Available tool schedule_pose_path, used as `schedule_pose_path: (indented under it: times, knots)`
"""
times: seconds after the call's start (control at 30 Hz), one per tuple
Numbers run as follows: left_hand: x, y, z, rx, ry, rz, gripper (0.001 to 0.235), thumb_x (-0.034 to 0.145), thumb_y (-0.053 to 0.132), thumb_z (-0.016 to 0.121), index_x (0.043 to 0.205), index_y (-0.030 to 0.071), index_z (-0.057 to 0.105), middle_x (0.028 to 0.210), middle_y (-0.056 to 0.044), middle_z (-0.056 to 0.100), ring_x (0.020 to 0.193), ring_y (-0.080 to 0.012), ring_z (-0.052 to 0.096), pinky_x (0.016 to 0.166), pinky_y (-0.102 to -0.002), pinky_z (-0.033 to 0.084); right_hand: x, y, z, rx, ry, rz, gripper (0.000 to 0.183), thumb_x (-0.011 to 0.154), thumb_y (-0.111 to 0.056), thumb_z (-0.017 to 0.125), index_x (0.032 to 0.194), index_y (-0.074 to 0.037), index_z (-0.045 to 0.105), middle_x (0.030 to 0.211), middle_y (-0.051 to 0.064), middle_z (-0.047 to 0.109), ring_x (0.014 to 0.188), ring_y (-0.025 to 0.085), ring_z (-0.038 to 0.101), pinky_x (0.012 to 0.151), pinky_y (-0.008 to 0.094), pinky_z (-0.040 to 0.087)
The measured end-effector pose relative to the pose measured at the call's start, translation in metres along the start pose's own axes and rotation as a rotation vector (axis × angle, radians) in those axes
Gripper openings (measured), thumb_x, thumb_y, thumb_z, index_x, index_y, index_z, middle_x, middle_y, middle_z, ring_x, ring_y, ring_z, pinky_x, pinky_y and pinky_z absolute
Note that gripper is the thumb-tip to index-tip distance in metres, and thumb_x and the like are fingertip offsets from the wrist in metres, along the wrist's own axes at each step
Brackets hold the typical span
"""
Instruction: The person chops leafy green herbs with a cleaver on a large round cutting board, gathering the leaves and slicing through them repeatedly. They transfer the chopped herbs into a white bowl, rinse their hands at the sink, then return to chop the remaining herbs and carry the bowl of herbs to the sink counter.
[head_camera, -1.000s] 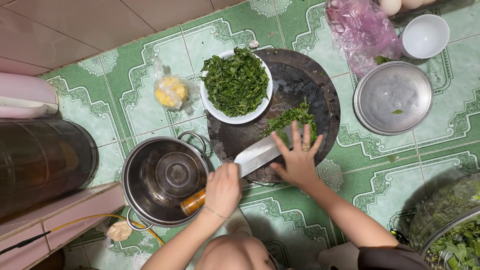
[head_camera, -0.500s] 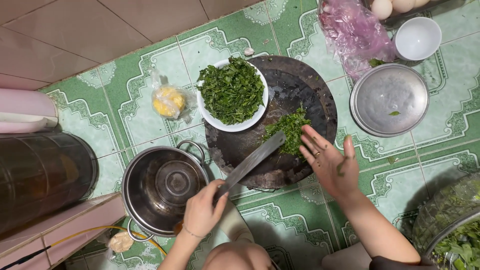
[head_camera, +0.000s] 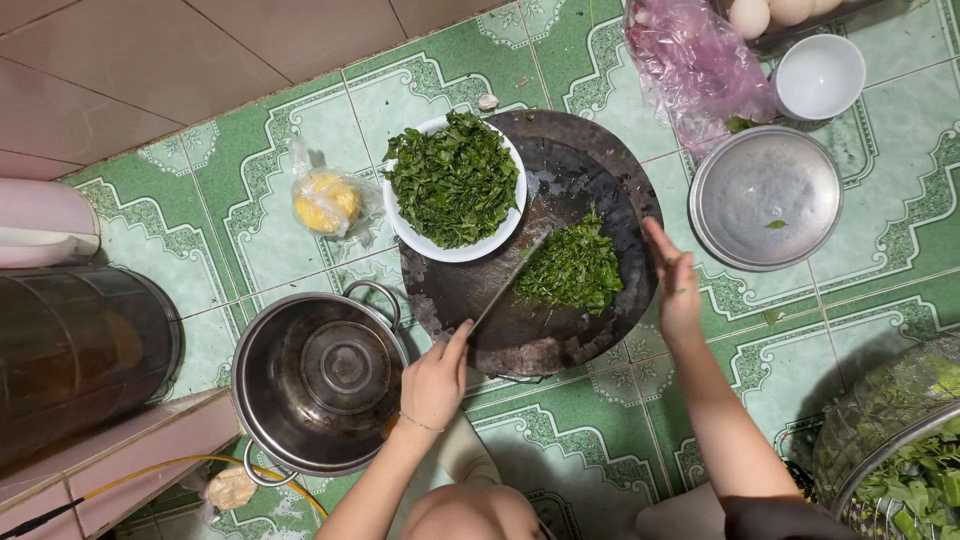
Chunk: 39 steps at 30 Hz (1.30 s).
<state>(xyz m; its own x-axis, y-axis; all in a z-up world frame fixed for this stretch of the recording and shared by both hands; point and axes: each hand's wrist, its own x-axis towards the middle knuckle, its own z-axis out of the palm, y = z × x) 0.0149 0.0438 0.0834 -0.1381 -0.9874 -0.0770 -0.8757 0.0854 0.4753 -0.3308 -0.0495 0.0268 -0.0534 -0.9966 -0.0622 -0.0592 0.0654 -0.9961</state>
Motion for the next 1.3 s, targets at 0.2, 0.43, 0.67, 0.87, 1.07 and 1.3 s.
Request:
schedule_pose_path:
  times: [0.2,0.43,0.67,0.87,1.07,1.3]
  knots:
    - [0.001,-0.014,0.026,-0.060,-0.137,-0.143,0.059,0.097,0.018,0.058,0.153,0.025,0.044,0.076,-0.016,0.071,0.063,-0.0393,0.069,0.057,-0.050,0.055,-0.022,0.029,0.019,-0.372,0.051,-0.136,0.078,0.112,-0.055,0.017,0.156,0.005,0.040,0.163,0.022,0.040,0.156,0.037,0.034,0.129,0.044,0.021]
    - [-0.002,-0.025,0.053,-0.324,-0.269,-0.312,0.057,0.103,0.027,0.050,0.158,0.029,0.035,0.069,-0.022,0.069,0.066,-0.0435,0.069,0.063,-0.053,0.054,-0.025,0.038,0.055,-0.546,0.120,-0.263,0.073,0.114,-0.050,0.023,0.160,0.005,0.031,0.167,0.022,0.035,0.158,0.039,0.029,0.130,0.049,0.016]
    - [-0.003,-0.023,0.063,-0.459,-0.249,-0.341,0.056,0.102,0.029,0.051,0.157,0.028,0.038,0.067,-0.023,0.068,0.068,-0.0430,0.072,0.065,-0.050,0.055,-0.020,0.038,0.093,-0.483,0.214,-0.232,0.065,0.113,-0.041,0.029,0.162,0.001,0.031,0.168,0.022,0.034,0.158,0.039,0.032,0.131,0.054,0.014]
    - [0.009,0.004,0.067,-0.542,-0.318,-0.372,0.054,0.102,0.027,0.051,0.155,0.027,0.042,0.068,-0.026,0.067,0.071,-0.0439,0.072,0.070,-0.048,0.057,-0.016,0.031,0.110,-0.441,0.247,-0.230,0.063,0.112,-0.041,0.036,0.160,0.000,0.036,0.167,0.023,0.037,0.156,0.039,0.036,0.130,0.052,0.020]
    - [0.015,0.013,0.078,-0.610,-0.251,-0.228,0.053,0.102,0.023,0.053,0.154,0.022,0.045,0.077,-0.027,0.069,0.080,-0.0470,0.071,0.073,-0.050,0.055,-0.016,0.027,0.115,-0.444,0.271,-0.226,0.069,0.108,-0.048,0.048,0.159,-0.001,0.041,0.165,0.023,0.039,0.153,0.041,0.039,0.127,0.051,0.027]
    - [0.018,0.023,0.080,-0.620,-0.360,-0.261,0.053,0.101,0.025,0.054,0.153,0.020,0.045,0.074,-0.028,0.069,0.076,-0.0469,0.071,0.074,-0.050,0.057,-0.018,0.029,0.121,-0.486,0.319,-0.194,0.080,0.090,-0.035,0.080,0.156,-0.004,0.047,0.162,0.021,0.041,0.148,0.040,0.042,0.121,0.051,0.036]
